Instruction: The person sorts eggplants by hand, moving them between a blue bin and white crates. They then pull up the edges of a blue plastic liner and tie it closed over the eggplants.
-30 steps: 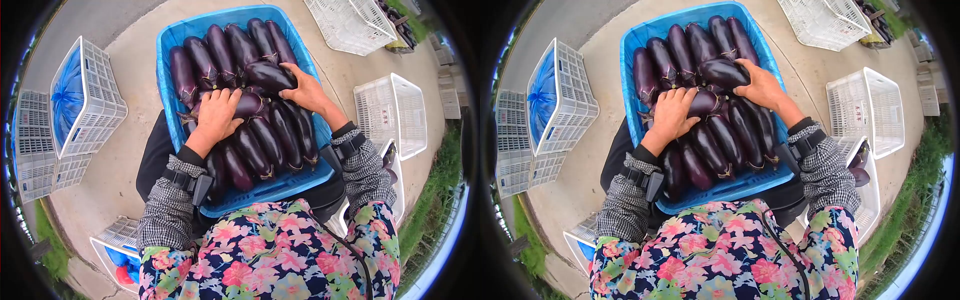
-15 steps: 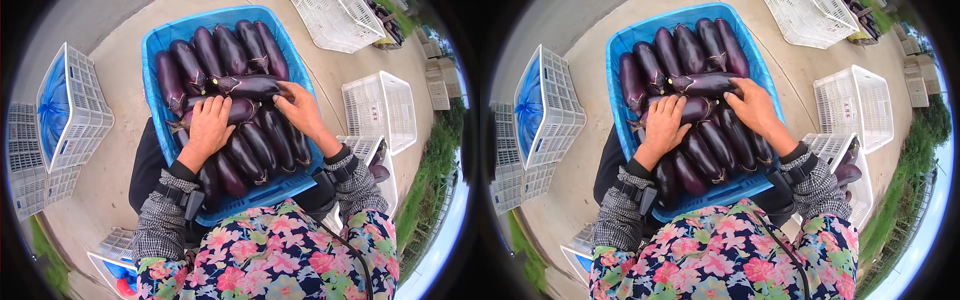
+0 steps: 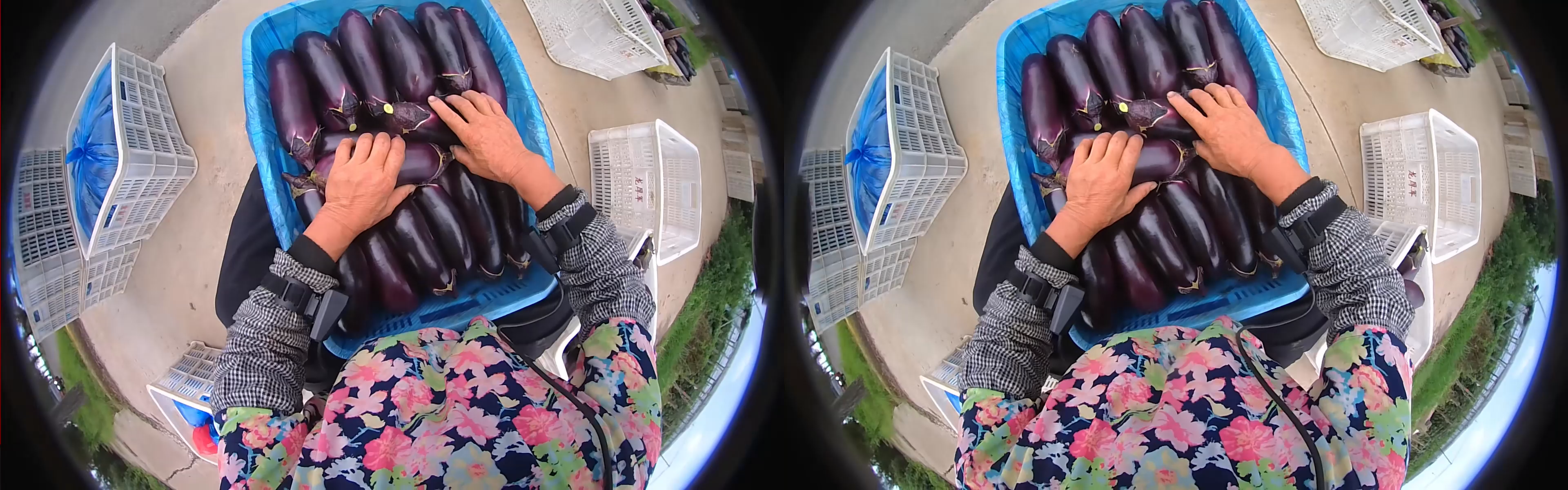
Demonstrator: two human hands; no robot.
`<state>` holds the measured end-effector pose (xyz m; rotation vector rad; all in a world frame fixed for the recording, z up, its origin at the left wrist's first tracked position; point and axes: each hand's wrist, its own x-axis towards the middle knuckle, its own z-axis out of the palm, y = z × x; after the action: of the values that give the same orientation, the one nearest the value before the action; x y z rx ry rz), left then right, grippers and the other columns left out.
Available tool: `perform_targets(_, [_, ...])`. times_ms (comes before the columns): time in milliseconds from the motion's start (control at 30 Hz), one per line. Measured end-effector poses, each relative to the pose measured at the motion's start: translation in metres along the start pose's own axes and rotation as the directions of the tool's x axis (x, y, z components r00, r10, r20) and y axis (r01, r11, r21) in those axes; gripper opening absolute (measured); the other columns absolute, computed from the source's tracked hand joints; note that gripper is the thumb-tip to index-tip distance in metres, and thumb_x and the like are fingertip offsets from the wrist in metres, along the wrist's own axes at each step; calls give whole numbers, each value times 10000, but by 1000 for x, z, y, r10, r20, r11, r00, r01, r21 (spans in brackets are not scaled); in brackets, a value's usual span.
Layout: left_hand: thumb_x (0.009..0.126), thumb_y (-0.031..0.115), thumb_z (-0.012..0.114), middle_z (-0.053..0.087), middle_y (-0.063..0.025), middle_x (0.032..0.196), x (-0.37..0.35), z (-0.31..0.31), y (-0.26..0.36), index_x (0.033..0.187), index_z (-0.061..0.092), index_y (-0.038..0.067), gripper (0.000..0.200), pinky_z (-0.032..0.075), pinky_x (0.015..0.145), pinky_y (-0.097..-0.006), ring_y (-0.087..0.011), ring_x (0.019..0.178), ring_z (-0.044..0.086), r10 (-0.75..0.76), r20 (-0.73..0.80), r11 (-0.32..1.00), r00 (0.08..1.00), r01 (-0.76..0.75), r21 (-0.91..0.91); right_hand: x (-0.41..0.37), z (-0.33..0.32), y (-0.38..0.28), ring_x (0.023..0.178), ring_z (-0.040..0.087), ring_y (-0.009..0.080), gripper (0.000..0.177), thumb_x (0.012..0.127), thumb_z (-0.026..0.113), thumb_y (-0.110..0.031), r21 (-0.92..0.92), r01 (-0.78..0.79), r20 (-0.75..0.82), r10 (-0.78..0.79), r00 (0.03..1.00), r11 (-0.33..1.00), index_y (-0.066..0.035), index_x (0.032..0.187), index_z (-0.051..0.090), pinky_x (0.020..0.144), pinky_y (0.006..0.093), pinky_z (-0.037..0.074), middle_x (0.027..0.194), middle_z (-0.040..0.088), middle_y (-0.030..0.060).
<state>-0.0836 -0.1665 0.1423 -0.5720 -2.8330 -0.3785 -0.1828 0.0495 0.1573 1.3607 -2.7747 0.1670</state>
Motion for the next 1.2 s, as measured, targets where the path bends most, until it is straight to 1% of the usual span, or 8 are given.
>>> perform_targets(300, [650, 377, 764, 540, -110, 1151, 0, -6, -2, 1192, 529, 53, 673, 381, 893, -398, -269, 1058, 503, 3, 55, 998, 998, 0, -59, 6, -18, 2, 1103, 487, 299, 788, 633, 773, -140, -123, 35, 184, -11, 983, 992, -190, 1357, 465, 1111, 459, 260, 1132, 522, 135])
perform_targets(433, [659, 444, 744, 532, -123, 1162, 2, 8, 3, 1194, 535, 57, 693, 387, 874, -416, -280, 1047, 506, -14, -17, 1000, 1000, 14, 26, -10, 13, 6, 1157, 468, 295, 658, 726, 661, -75, -140, 42, 3, -42, 999, 989, -182, 1349, 478, 1099, 470, 261, 1165, 525, 125])
perform_targets(567, [670, 544, 700, 522, -132, 1172, 2, 21, 1, 1196, 547, 90, 712, 405, 799, -407, -282, 1028, 505, -13, -86, 985, 996, 28, 171, -7, 21, 3, 1137, 467, 284, 705, 702, 687, -65, -124, -3, -14, 2, 1000, 992, -191, 1361, 469, 1081, 458, 286, 1162, 516, 105])
perform_targets(633, [710, 538, 681, 506, -143, 1233, 1, 14, 6, 1243, 521, 88, 715, 395, 886, -438, -303, 1114, 486, -74, 26, 989, 997, 70, 128, -5, 5, 0, 1209, 425, 310, 723, 726, 696, -68, -108, -23, 147, 39, 988, 994, -172, 1390, 430, 1093, 449, 278, 1266, 476, 125])
perform_targets(767, [838, 434, 614, 425, -151, 1384, -12, -6, 7, 1338, 452, 72, 639, 243, 1090, -501, -348, 1308, 356, -99, -57, 994, 994, 96, -54, -33, -27, 5, 1219, 433, 319, 645, 746, 709, -119, -53, -48, -25, 47, 999, 997, -158, 1346, 475, 1053, 453, 325, 1300, 477, 147])
perform_targets(933, [894, 326, 573, 486, -204, 1313, -25, -44, -34, 1298, 476, 0, 528, 310, 1047, -450, -375, 1252, 417, -332, -227, 943, 916, 319, -94, -119, -69, 17, 1237, 429, 367, 556, 796, 676, -134, 245, -338, -101, 370, 923, 909, -117, 1321, 492, 1048, 416, 348, 1325, 467, 182])
perform_targets(1033, [887, 319, 583, 491, -200, 1304, -10, -50, -20, 1294, 481, 1, 527, 323, 1034, -447, -361, 1245, 426, -209, -138, 972, 968, 190, -140, -169, -78, 12, 1232, 436, 376, 529, 805, 666, -134, 303, -464, -62, 503, 862, 832, -97, 1306, 503, 1041, 415, 354, 1327, 465, 193])
perform_targets(1200, [847, 424, 615, 464, -187, 1352, 7, -7, 14, 1347, 434, 24, 666, 317, 1049, -446, -340, 1265, 419, -32, 46, 994, 998, 27, 106, -239, -94, -17, 1238, 437, 375, 524, 797, 664, -123, 303, -617, -64, 661, 747, 726, -81, 1296, 512, 1037, 410, 362, 1339, 457, 203])
